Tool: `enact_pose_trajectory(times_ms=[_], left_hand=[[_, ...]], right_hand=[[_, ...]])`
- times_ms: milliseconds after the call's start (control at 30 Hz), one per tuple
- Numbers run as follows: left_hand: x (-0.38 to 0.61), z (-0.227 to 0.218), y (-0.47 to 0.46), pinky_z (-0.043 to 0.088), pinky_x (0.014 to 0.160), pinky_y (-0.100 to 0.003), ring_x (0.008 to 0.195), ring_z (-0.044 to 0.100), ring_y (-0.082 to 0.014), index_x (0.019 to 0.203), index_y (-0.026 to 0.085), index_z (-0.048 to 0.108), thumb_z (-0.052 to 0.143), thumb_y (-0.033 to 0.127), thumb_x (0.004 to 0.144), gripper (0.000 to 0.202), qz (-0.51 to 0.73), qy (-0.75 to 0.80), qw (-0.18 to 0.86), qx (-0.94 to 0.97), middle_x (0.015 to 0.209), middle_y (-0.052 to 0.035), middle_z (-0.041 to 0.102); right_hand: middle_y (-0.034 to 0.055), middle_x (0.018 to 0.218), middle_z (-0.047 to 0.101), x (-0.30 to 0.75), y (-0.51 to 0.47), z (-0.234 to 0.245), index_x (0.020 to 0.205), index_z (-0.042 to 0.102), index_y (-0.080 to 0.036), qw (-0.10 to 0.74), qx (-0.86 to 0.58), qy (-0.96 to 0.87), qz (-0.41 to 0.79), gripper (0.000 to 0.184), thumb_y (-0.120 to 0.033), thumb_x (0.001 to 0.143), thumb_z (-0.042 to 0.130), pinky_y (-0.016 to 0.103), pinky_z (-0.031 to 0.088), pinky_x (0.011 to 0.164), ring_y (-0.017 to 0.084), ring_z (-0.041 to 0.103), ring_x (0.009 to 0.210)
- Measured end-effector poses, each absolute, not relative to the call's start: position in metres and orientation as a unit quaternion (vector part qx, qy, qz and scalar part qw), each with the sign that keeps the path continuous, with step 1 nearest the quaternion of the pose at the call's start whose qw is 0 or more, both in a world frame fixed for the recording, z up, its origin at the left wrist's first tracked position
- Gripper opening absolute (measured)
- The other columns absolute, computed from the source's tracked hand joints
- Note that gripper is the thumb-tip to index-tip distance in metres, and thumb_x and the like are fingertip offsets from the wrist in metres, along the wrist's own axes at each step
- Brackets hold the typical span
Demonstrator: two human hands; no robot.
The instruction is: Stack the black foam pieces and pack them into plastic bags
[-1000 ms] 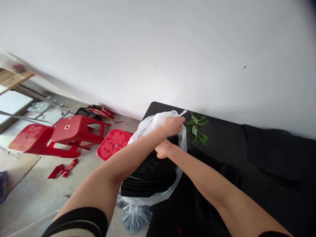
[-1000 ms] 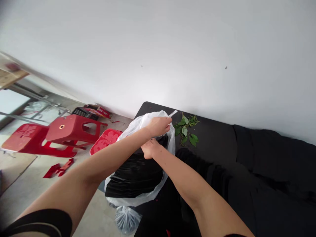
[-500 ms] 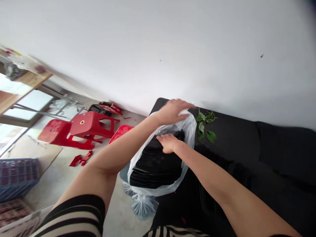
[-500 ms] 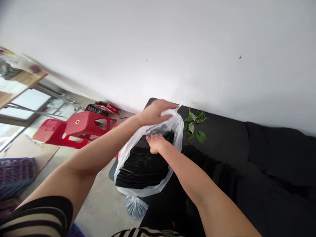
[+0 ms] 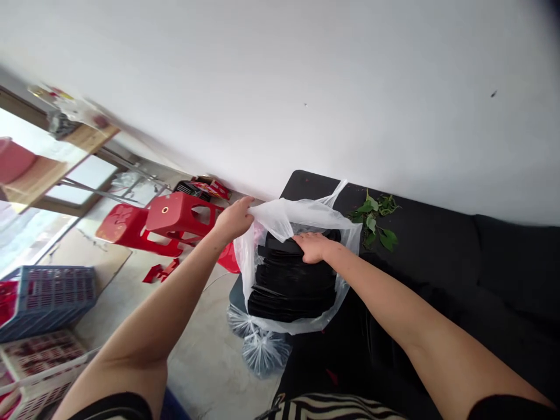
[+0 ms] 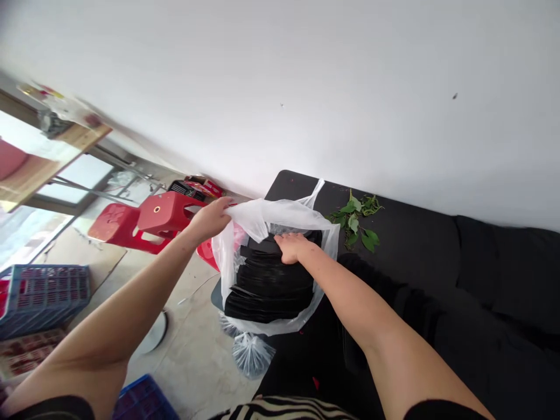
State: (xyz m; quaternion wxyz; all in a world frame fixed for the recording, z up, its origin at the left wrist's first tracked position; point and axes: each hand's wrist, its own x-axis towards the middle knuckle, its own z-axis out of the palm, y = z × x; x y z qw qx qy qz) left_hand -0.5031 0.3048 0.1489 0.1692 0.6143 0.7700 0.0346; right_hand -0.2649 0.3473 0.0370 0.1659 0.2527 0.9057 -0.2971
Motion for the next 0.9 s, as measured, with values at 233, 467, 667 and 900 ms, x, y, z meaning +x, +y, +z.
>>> enact_pose_trajectory(times_ms=[233, 467, 667, 900], left_hand=[[-0.437, 0.155, 0.259, 0.034, 0.113, -0.044, 0.131, 0.044, -0.0273, 0.145, 0.023, 0.041, 0.047, 0.031, 0.091, 0.054, 0.087, 0.581, 0.072, 0.806, 0.144, -0.0075, 0.048], [-0.425, 0.107, 0.257, 0.049, 0.098, -0.049, 0.117, 0.057, -0.0307, 0.135, 0.025, 0.052, 0.041, 0.044, 0.093, 0.048, 0.059, 0.542, 0.144, 0.826, 0.135, -0.0084, 0.057], [-0.37, 0.138, 0.209, 0.053, 0.091, -0.041, 0.103, 0.063, -0.0255, 0.119, 0.023, 0.059, 0.052, 0.044, 0.089, 0.038, 0.218, 0.639, 0.233, 0.7, 0.118, -0.0084, 0.063], [-0.268, 0.115, 0.127, 0.047, 0.105, -0.041, 0.121, 0.058, -0.0247, 0.127, 0.023, 0.057, 0.059, 0.037, 0.086, 0.043, 0.201, 0.565, 0.665, 0.445, 0.132, -0.0103, 0.061]], right_hand=[[0.0207, 0.143, 0.046, -0.26, 0.343, 0.055, 0.146, 0.035, -0.017, 0.15, 0.292, 0.901, -0.284, 0.083, -0.026, 0.071, 0.068, 0.068, 0.024, 0.108, 0.04, 0.045, 0.129], [0.0202, 0.143, 0.046, -0.252, 0.353, 0.053, 0.142, 0.037, -0.013, 0.126, 0.315, 0.898, -0.279, 0.082, -0.041, 0.074, 0.072, 0.07, 0.022, 0.108, 0.038, 0.044, 0.13], [0.0221, 0.145, 0.043, -0.211, 0.309, 0.078, 0.136, 0.043, -0.009, -0.029, 0.405, 0.882, -0.24, 0.067, -0.036, 0.08, 0.068, 0.064, 0.032, 0.106, 0.036, 0.043, 0.129], [0.0077, 0.144, 0.049, -0.058, 0.193, 0.121, 0.141, 0.043, -0.021, -0.243, 0.498, 0.79, -0.262, 0.047, -0.022, 0.094, 0.047, 0.04, 0.036, 0.112, 0.02, 0.042, 0.134]])
